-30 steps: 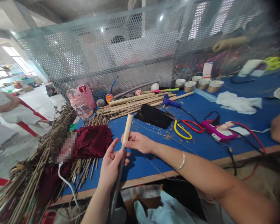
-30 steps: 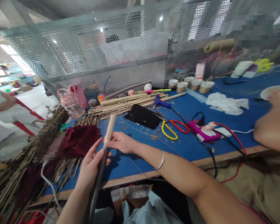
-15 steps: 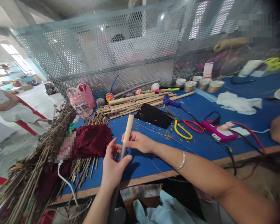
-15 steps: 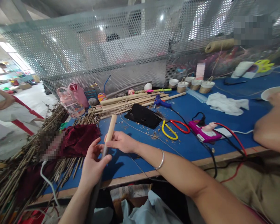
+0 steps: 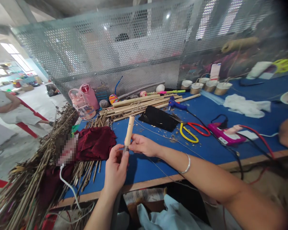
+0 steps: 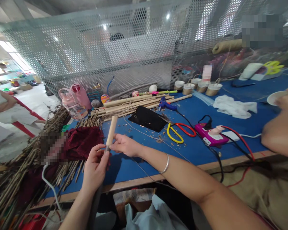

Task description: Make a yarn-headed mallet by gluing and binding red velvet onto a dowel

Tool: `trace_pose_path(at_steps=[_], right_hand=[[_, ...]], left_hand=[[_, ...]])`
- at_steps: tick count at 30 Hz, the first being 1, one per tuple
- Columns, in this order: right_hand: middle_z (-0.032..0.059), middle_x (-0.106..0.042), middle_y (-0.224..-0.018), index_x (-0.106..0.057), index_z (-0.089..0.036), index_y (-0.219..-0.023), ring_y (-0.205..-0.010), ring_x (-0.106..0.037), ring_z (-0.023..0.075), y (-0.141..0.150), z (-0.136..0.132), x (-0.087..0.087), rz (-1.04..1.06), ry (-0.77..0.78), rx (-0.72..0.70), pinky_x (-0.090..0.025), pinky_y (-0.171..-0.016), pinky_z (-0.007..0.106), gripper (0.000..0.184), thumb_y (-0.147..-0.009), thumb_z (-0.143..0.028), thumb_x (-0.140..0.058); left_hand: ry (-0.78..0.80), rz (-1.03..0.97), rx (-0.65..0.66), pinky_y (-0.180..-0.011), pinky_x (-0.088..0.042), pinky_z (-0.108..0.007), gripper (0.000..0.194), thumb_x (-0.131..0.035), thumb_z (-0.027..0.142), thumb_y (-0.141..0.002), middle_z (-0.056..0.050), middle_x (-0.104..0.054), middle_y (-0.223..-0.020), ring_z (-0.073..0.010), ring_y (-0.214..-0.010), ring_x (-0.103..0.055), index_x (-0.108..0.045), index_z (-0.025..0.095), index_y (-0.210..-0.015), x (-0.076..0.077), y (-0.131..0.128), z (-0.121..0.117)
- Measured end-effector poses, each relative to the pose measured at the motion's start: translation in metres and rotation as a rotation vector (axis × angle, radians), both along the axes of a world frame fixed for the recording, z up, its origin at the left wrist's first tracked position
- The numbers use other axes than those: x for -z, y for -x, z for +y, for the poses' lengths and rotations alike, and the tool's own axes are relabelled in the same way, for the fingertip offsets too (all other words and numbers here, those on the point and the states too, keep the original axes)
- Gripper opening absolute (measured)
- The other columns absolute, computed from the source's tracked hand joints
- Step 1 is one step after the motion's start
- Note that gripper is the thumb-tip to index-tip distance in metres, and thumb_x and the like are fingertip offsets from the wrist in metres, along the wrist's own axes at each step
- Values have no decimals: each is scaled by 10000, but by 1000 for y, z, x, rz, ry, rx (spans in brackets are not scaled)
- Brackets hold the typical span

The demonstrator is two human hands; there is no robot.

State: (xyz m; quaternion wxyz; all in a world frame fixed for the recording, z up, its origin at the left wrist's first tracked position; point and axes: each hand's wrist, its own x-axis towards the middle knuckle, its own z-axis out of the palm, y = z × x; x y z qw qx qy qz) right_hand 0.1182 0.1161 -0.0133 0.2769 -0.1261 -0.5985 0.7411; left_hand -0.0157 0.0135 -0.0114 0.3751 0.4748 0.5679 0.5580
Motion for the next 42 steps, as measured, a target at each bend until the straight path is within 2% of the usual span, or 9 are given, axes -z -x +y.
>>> trace_pose_path(at_steps=[7,14,18,24,30,32,38,40,42], right_hand=[[-95,-427,-566,-481,-159,-1063,-398,-289,26,1,-3,0,13,98,-94,-173,-383,178,450,-766,-428,-686],[-69,-468,-630,-511,-152,-1161,-405,-309,22,-2,-3,-3,-11,138,-135,-169,-365,181,509,-754,-392,-698],[-64,-477,-606,-532,-125,-1146,-414,-293,20,-1,1,-1,-25,92,-111,-185,-385,176,501,-761,-401,-694],[-49,-519,-623,-524,-119,-1189,-423,-292,17,-3,3,2,-66,18,-94,-182,-399,175,508,-794,-406,-664],[-54,-526,-601,-538,-124,-1127,-402,-303,20,-6,4,3,-21,7,-141,-184,-384,173,472,-773,-399,-686],[-56,-520,-588,-554,-116,-1068,-399,-297,19,-6,5,3,-17,8,-135,-183,-386,174,446,-762,-410,-693],[-110,-354,-467,-562,-114,-1027,-398,-226,27,-2,-2,-1,-17,-22,-56,-139,-398,184,445,-751,-435,-698],[-103,-380,-482,-559,-114,-1029,-404,-239,26,-1,-4,-3,-18,-22,-57,-148,-402,181,460,-742,-443,-704],[-87,-438,-519,-556,-113,-1038,-407,-269,24,-1,-4,-4,-18,-8,-70,-172,-406,178,471,-736,-440,-709]], left_hand=[[-35,45,-23,-578,-474,-227,385,-711,300,-715,-1,-656,-820,-129,-643,-608,-537,242,-1054,-1,0,1],[-19,-68,-22,-456,-427,-188,328,-722,322,-698,0,-658,-780,-88,-505,-555,-541,224,-954,-4,-4,4],[29,-196,107,-352,-365,-157,365,-704,336,-725,74,-575,-609,-62,-383,-473,-457,226,-971,-1,2,6],[74,-387,224,-436,-478,-194,427,-720,335,-719,-4,-684,-710,-104,-469,-605,-414,204,-988,0,10,7],[175,-508,293,-435,-474,-191,466,-745,402,-673,-30,-692,-718,-138,-520,-644,-448,187,-959,-1,7,6],[179,-408,243,-510,-516,-234,440,-718,427,-695,-52,-693,-792,-171,-643,-676,-478,182,-972,-1,5,4],[-70,357,-215,-706,-509,-289,383,-709,327,-712,-53,-657,-970,-174,-804,-630,-584,218,-1057,0,-7,-14],[-105,395,-252,-706,-504,-291,338,-704,314,-714,-48,-669,-905,-175,-778,-629,-611,207,-1020,1,-9,-17],[-84,269,-225,-688,-510,-287,323,-704,325,-715,-48,-682,-858,-167,-739,-637,-610,187,-992,2,-8,-15]])
